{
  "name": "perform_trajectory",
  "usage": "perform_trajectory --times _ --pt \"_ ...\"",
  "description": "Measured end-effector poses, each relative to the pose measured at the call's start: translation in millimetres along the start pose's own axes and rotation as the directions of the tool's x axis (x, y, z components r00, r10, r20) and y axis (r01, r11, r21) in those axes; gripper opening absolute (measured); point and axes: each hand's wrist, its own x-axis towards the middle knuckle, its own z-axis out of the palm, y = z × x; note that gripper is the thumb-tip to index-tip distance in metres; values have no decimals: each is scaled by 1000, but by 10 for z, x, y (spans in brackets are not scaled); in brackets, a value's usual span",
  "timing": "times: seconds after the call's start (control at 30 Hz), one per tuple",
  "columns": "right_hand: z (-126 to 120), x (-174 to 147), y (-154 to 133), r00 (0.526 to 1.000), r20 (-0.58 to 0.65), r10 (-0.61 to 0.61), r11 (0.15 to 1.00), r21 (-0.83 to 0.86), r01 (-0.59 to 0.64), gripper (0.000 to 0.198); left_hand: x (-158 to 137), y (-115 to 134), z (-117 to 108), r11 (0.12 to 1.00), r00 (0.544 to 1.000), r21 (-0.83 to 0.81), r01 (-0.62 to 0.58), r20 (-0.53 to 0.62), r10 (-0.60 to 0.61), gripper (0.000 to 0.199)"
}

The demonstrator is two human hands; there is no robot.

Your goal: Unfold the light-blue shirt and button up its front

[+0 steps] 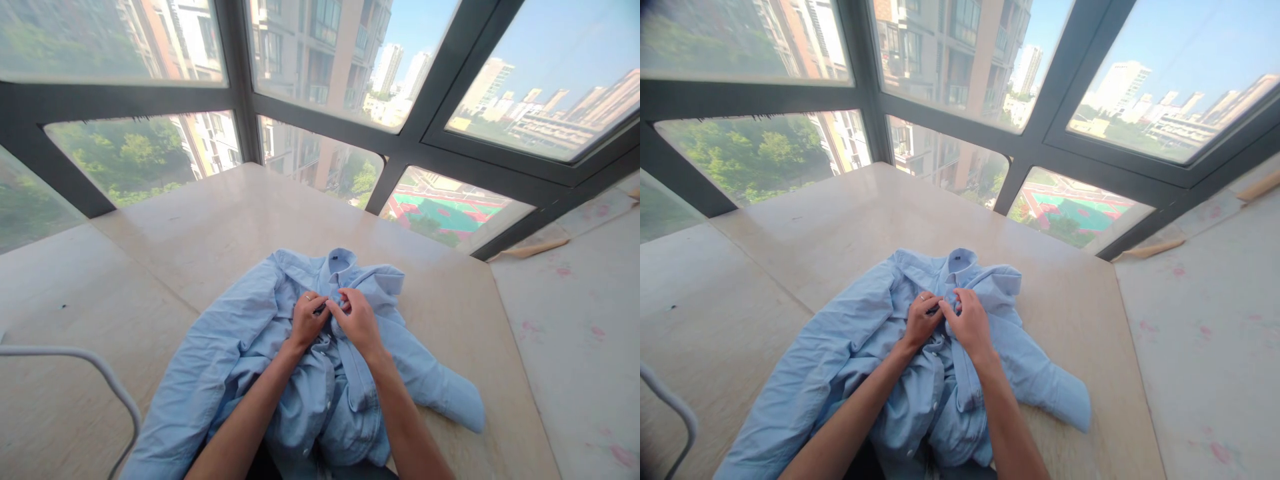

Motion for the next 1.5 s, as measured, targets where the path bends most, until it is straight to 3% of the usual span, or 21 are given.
perform_trajectory --times 0.17,0.33,0.63,0.77,0.9,1.1,1.23,1.5 --pt "20 134 -31 995 99 5 974 -225 17 15 -2 -15 11 999 999 -2 -48 17 48 19" --pt "-7 130 -73 986 152 68 901 -435 5 23 -5 -43 30 996 994 27 -81 71 79 16" --pt "43 55 -34 987 115 115 847 -531 -37 20 -15 6 45 986 983 109 -123 147 106 18" --pt "44 52 -20 975 156 158 833 -551 -47 21 -19 13 57 997 989 26 -77 132 73 19" --pt "1 54 78 972 204 114 905 -426 -17 22 -14 27 45 994 994 -108 -10 110 22 14" --pt "-52 -16 277 980 181 85 994 -87 -70 23 -17 56 34 999 986 -26 -21 163 25 10" --pt "-45 -39 354 976 191 109 990 66 -123 26 -19 54 36 999 981 23 -33 192 28 10" --pt "-92 -33 458 916 377 137 890 359 -281 34 -4 49 17 999 970 40 10 241 -20 11"
